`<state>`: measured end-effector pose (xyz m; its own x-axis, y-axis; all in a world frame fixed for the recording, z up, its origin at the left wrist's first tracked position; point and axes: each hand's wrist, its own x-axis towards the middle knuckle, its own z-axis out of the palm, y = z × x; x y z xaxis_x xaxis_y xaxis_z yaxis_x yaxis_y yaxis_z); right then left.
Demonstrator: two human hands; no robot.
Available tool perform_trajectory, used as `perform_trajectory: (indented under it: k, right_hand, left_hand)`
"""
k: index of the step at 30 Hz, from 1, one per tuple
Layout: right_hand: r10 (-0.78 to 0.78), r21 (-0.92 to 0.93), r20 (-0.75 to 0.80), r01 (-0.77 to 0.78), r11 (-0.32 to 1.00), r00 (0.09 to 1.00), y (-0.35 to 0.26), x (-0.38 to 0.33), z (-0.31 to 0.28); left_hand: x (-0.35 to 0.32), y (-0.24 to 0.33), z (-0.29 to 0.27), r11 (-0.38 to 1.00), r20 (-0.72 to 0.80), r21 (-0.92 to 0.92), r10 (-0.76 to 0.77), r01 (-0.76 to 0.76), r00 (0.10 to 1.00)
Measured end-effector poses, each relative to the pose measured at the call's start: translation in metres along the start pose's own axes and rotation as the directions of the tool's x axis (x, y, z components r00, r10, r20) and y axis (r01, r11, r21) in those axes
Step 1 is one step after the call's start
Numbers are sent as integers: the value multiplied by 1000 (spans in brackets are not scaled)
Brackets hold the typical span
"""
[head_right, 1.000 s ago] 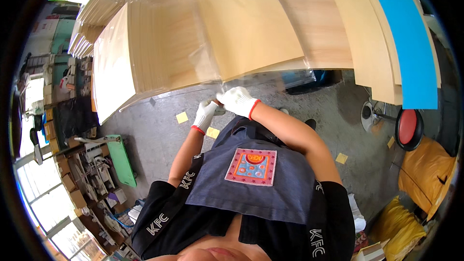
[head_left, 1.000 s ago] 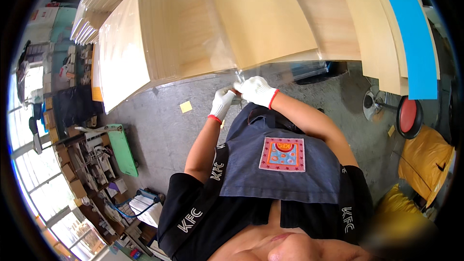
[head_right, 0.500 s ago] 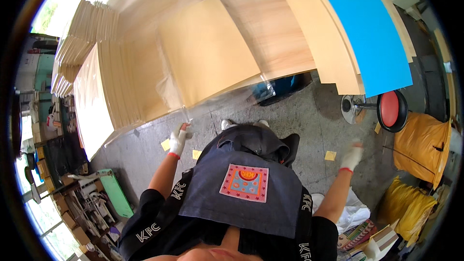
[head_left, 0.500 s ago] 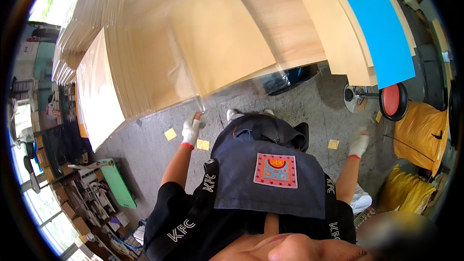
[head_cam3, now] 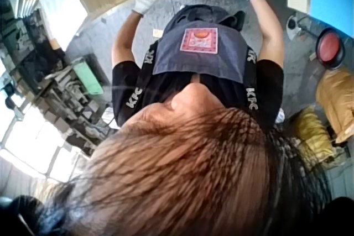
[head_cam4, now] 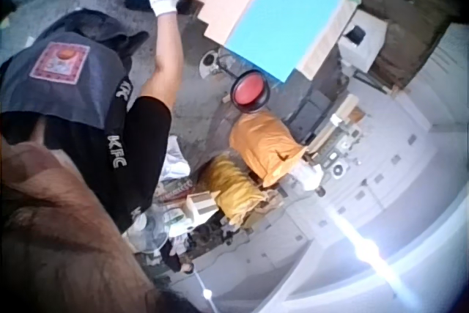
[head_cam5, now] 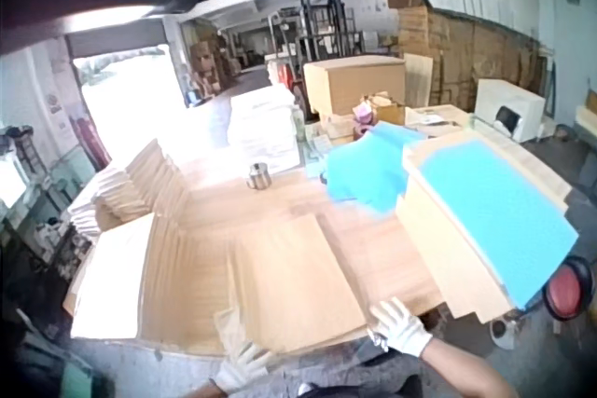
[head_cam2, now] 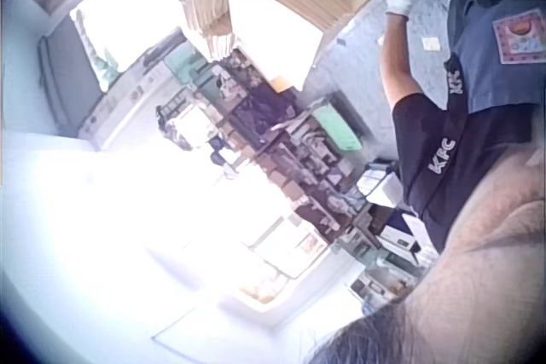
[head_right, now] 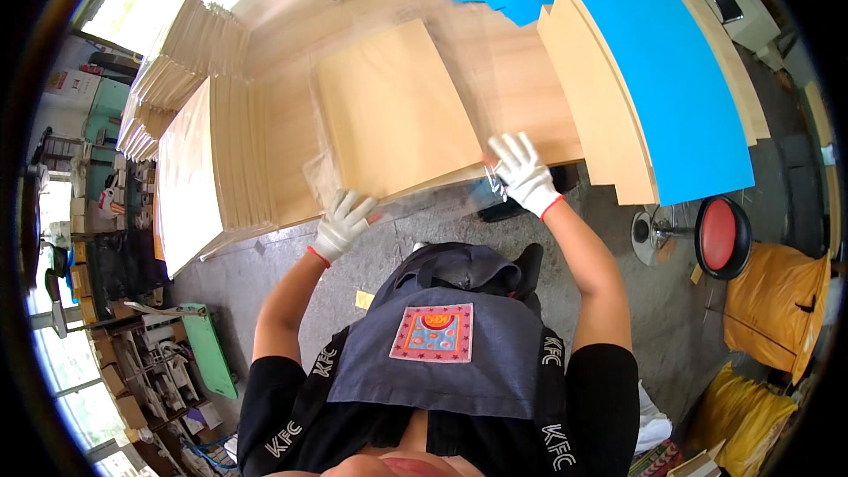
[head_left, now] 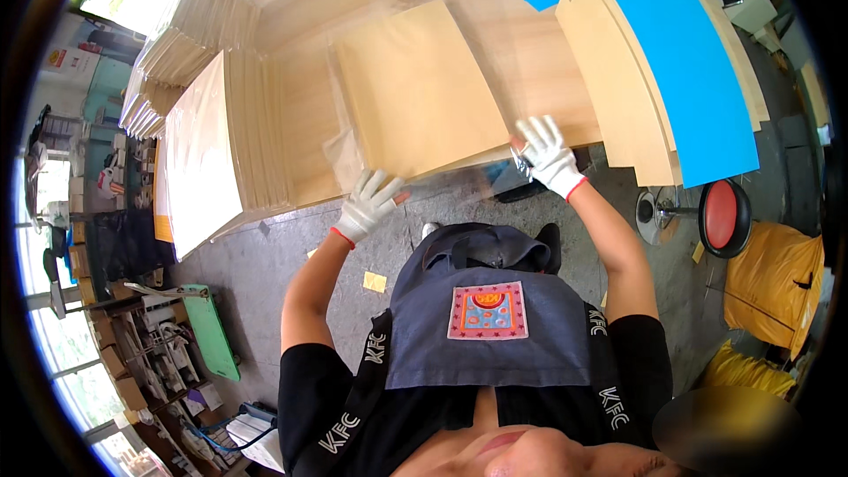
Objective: The person wraps rectangular cardboard sheets in clear plastic film. They repeatedly pick up a sheet, place it on a plastic-lined table, fold the film over the sheet, and stack the wrapped item. The process is repeated for multiple sheets throughout the clip.
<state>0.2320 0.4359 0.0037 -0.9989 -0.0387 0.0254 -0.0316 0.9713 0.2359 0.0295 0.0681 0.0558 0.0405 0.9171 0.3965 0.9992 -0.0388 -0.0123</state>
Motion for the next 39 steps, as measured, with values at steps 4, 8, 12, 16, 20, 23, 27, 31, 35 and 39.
perform_trajectory:
  k: [4,8,12,16,20,23,27,31,35,39]
  right_hand:
    - [-362,136,-333,424,895,871,-1,19,-15]
    - [-180,423,-472,401,813,863,-2,23,-28]
    - [-15,566,-537,373,735,843,-8,18,-19]
    - [393,775,-65,-201,598,917,-29,25,-4]
    - [623,744,-32,-398,536,781,-49,45,0]
    - [692,638,18,-542,548,722,-58,54,5]
    - [744,559,208,-701,442,635,-59,69,-3]
    - [737,553,265,-724,412,622,-46,70,6]
    - [831,866,-10,-411,285,556,-41,67,-14]
    - [120,595,-434,184,782,893,-102,88,-64]
  left_hand:
    - [-13,14,-9,987,46,-68,-145,147,988]
    - [-25,21,-11,953,44,-72,-293,296,955]
    - [-47,25,5,832,2,-178,-534,526,846]
    - [-64,14,28,432,112,-309,-868,847,484]
    - [-48,5,43,130,147,-400,-968,907,204]
    - [-32,0,42,12,220,-250,-973,968,69]
    - [-17,-2,31,-24,219,-167,-976,986,13]
    - [4,0,11,68,24,-164,-997,984,73]
    - [-10,13,27,555,95,-20,-827,832,554]
    - [24,36,41,716,95,61,-698,695,710]
